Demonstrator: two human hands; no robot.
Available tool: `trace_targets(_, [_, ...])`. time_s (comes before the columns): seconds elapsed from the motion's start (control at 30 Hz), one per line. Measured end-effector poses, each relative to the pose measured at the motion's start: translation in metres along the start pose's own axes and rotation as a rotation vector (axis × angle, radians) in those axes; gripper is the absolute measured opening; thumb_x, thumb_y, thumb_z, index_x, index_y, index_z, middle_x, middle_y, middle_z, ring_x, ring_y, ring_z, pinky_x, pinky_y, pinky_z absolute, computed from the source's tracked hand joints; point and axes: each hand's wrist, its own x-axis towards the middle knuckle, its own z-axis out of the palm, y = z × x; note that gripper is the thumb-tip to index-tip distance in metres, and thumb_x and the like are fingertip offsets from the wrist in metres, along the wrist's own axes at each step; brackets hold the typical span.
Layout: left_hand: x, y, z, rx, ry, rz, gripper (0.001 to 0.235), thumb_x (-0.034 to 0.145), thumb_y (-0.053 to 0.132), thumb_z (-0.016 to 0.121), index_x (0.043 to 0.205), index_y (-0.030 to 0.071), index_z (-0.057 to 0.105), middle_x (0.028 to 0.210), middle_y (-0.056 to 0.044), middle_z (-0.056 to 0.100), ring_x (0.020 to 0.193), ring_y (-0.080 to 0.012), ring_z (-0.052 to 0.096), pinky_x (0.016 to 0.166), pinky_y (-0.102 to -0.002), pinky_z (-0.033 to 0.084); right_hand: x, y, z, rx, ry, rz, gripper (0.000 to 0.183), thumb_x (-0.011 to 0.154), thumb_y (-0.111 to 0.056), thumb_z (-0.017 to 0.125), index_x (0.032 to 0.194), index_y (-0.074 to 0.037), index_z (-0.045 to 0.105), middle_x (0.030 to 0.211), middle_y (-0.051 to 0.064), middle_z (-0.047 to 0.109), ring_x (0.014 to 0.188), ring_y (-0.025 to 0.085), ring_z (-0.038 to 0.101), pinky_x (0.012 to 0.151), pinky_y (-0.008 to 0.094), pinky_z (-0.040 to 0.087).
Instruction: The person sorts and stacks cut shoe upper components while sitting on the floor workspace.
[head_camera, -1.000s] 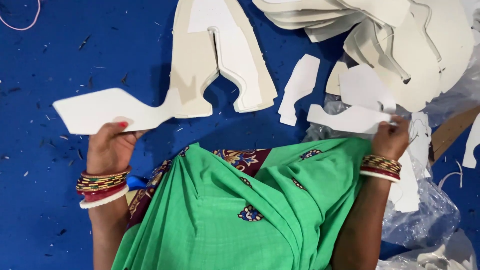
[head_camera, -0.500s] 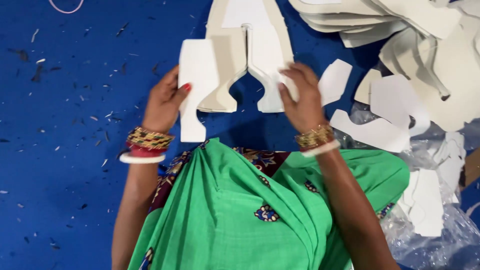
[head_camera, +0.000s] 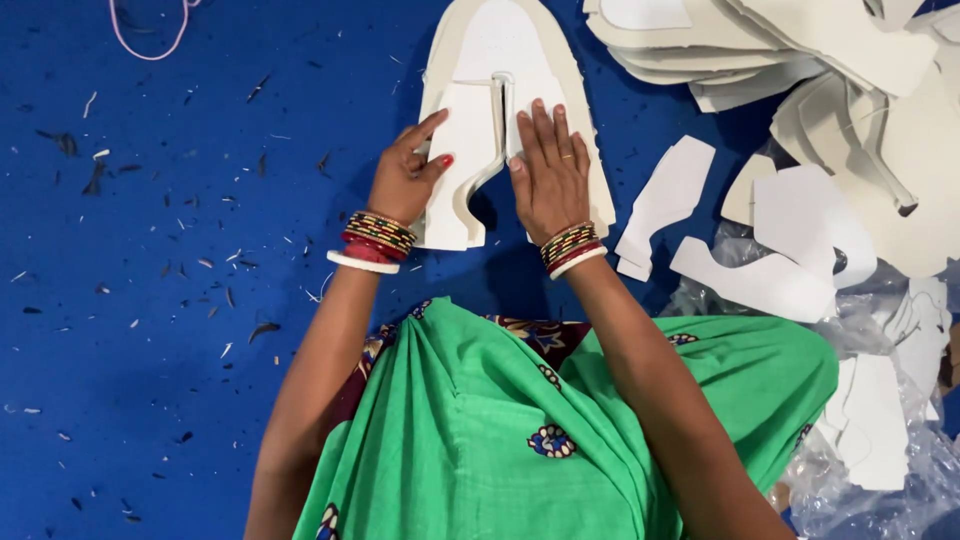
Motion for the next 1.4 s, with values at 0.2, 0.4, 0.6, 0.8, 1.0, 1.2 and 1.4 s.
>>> trace_targets(0.2, [0.011, -0.012, 0.003, 0.131, -0.006, -0.082, 0.065, 0.092, -0.012, 0.066, 0.15, 0.015, 0.054, 0.136, -0.011, 0.061, 0.083, -0.0076, 0.062, 0.068, -0.02, 0.05, -0.001, 0.001, 0.003, -0.016, -0.011, 0.007, 0.057, 0.11, -0.035, 0.035, 0.162, -0.013, 0.037, 0.171, 0.008, 0.027, 0.161, 0.029, 0.017, 0.128, 0.051, 0.014])
trace_targets(0.4, [0.014, -0.008, 0.005, 0.157, 0.032, -0.154, 0.063, 0.092, -0.009, 0.068, 0.149, 0.015, 0.056, 0.132, -0.01, 0.063, 0.073, -0.0122, 0.053, 0.065, -0.022, 0.047, 0.0, 0.004, 0.006, -0.05, -0.023, 0.008, 0.059, 0.107, -0.032, 0.037, 0.163, -0.013, 0.036, 0.172, 0.008, 0.024, 0.161, 0.028, 0.015, 0.129, 0.05, 0.012])
trace_targets(0.6, [0.019, -0.016, 0.001, 0.137, -0.003, -0.009, 0.062, 0.093, -0.01, 0.069, 0.149, 0.012, 0.057, 0.13, -0.011, 0.062, 0.098, -0.011, 0.068, 0.077, -0.021, 0.056, 0.0, 0.003, 0.004, -0.057, -0.029, 0.008, 0.061, 0.108, -0.034, 0.038, 0.165, -0.014, 0.033, 0.174, 0.007, 0.023, 0.162, 0.027, 0.013, 0.13, 0.05, 0.011])
trace_targets(0.8, [0.017, -0.005, 0.005, 0.217, 0.026, -0.075, 0.061, 0.09, -0.008, 0.071, 0.147, 0.013, 0.059, 0.122, -0.009, 0.065, 0.065, -0.0063, 0.049, 0.058, -0.022, 0.045, 0.0, 0.001, -0.003, -0.026, -0.032, -0.009, 0.065, 0.105, -0.04, 0.043, 0.164, -0.013, 0.033, 0.173, 0.009, 0.022, 0.161, 0.029, 0.013, 0.129, 0.051, 0.01])
trace_targets(1.0, [0.016, -0.007, 0.006, 0.258, 0.041, -0.016, 0.061, 0.091, -0.005, 0.073, 0.147, 0.012, 0.059, 0.116, -0.006, 0.064, 0.064, -0.0039, 0.048, 0.057, -0.021, 0.044, 0.001, 0.012, -0.002, 0.145, -0.051, 0.016, 0.057, 0.106, -0.028, 0.041, 0.162, -0.015, 0.04, 0.172, 0.007, 0.028, 0.162, 0.027, 0.015, 0.13, 0.049, 0.01])
trace_targets(1.2, [0.017, -0.004, 0.004, 0.28, 0.032, -0.057, 0.059, 0.09, -0.002, 0.075, 0.145, 0.013, 0.061, 0.115, -0.006, 0.064, 0.057, -0.0032, 0.046, 0.053, -0.021, 0.042, 0.002, 0.014, 0.001, 0.167, -0.023, 0.007, 0.057, 0.103, -0.022, 0.041, 0.16, -0.017, 0.043, 0.171, 0.005, 0.03, 0.161, 0.027, 0.017, 0.129, 0.048, 0.01])
trace_targets(1.4, [0.017, -0.012, 0.006, 0.228, 0.037, -0.031, 0.059, 0.089, -0.003, 0.075, 0.145, 0.009, 0.061, 0.117, -0.007, 0.062, 0.06, -0.002, 0.05, 0.055, -0.02, 0.044, 0.011, 0.021, 0.003, 0.184, 0.0, -0.021, 0.052, 0.104, -0.019, 0.045, 0.156, -0.015, 0.049, 0.168, 0.008, 0.037, 0.16, 0.03, 0.023, 0.128, 0.05, 0.018])
